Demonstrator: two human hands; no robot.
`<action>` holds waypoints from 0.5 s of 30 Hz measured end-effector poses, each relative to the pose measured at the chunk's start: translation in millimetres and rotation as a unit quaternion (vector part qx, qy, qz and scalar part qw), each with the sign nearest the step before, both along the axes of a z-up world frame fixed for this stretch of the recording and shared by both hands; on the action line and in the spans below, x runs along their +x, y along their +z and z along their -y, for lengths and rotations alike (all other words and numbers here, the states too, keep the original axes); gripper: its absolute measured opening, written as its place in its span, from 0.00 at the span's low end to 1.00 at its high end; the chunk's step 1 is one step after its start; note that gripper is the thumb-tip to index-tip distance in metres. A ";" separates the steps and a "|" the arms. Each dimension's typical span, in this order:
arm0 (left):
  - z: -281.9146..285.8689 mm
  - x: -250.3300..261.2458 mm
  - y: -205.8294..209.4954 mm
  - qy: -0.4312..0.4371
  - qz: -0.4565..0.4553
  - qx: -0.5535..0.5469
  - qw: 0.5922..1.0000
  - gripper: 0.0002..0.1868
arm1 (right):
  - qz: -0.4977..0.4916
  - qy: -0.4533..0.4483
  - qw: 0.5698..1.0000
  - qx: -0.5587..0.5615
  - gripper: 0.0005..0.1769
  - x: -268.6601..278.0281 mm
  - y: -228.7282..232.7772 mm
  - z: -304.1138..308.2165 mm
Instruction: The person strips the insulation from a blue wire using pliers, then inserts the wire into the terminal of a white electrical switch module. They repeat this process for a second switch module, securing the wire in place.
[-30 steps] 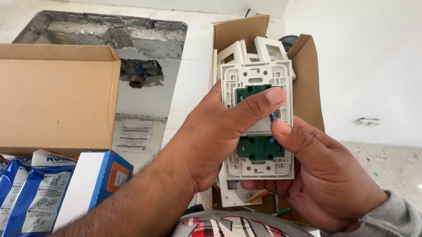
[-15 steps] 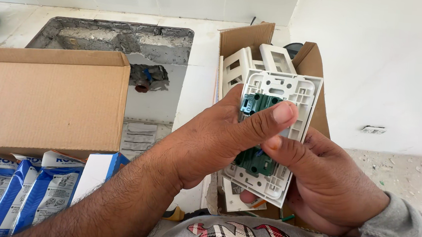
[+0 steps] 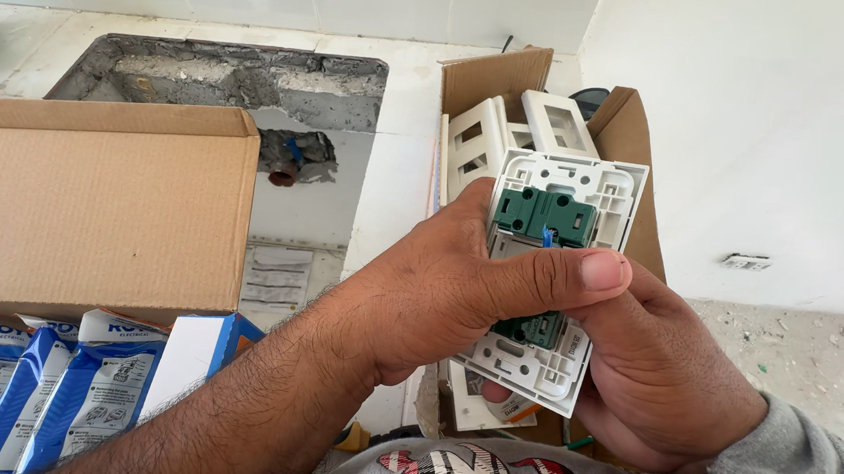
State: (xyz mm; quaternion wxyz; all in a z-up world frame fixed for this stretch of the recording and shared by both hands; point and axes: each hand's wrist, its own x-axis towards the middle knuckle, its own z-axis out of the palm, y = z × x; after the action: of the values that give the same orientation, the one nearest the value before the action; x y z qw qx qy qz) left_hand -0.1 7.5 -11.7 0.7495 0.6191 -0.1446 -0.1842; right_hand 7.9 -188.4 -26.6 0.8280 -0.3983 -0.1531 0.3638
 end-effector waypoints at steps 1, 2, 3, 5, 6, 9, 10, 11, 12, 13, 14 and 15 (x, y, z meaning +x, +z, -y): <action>-0.4 -0.2 -0.8 0.000 -0.002 -0.006 1.000 0.67 | -0.001 0.001 1.000 0.005 0.27 -0.5 -0.9 -0.4; -0.7 -0.4 -1.5 0.001 -0.005 -0.013 1.000 0.67 | -0.003 -0.001 1.000 0.003 0.27 -0.8 -1.8 -0.7; -1.1 -0.5 -2.2 0.004 -0.008 -0.017 1.000 0.67 | -0.005 -0.004 1.000 0.000 0.27 -1.0 -2.5 -0.8; -1.9 -0.6 -3.1 0.011 -0.015 -0.025 1.000 0.68 | -0.003 -0.010 1.000 -0.007 0.27 -1.0 -3.4 -1.1; -2.4 -0.5 -3.2 0.012 -0.020 -0.025 0.999 0.69 | 0.001 -0.014 1.000 -0.013 0.26 -1.1 -3.4 -1.4; -1.7 -1.0 -2.3 0.018 -0.018 -0.027 0.999 0.69 | 0.000 -0.022 0.999 -0.036 0.26 -1.3 0.0 -0.8; 0.3 -2.2 -1.8 0.022 -0.007 -0.027 0.999 0.68 | -0.003 -0.023 0.999 -0.046 0.26 -1.4 2.1 -1.1; 1.5 -3.1 -0.5 0.026 0.003 -0.028 0.999 0.67 | 0.000 -0.014 1.000 -0.017 0.26 -1.2 4.2 -2.6; 1.9 -3.3 1.8 0.027 0.020 -0.029 0.999 0.63 | 0.002 -0.005 1.000 0.011 0.26 -0.5 6.5 -4.7; 2.6 -2.9 4.7 0.027 0.036 -0.031 0.999 0.60 | 0.005 0.004 0.999 0.040 0.25 0.2 9.4 -6.2; 3.4 -2.4 8.2 0.026 0.053 -0.033 0.998 0.56 | 0.017 -0.003 1.000 0.025 0.26 1.6 12.9 -7.2; 2.9 -2.4 12.1 0.057 0.000 -0.031 0.998 0.50 | 0.030 -0.010 0.999 0.010 0.26 3.4 16.4 -8.8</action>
State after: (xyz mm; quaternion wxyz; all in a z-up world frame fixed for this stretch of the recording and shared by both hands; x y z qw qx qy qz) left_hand -2.5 4.6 0.4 0.7778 0.6026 -0.1148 -0.1371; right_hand 11.4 -179.7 -10.2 0.8304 -0.4023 -0.1771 0.3425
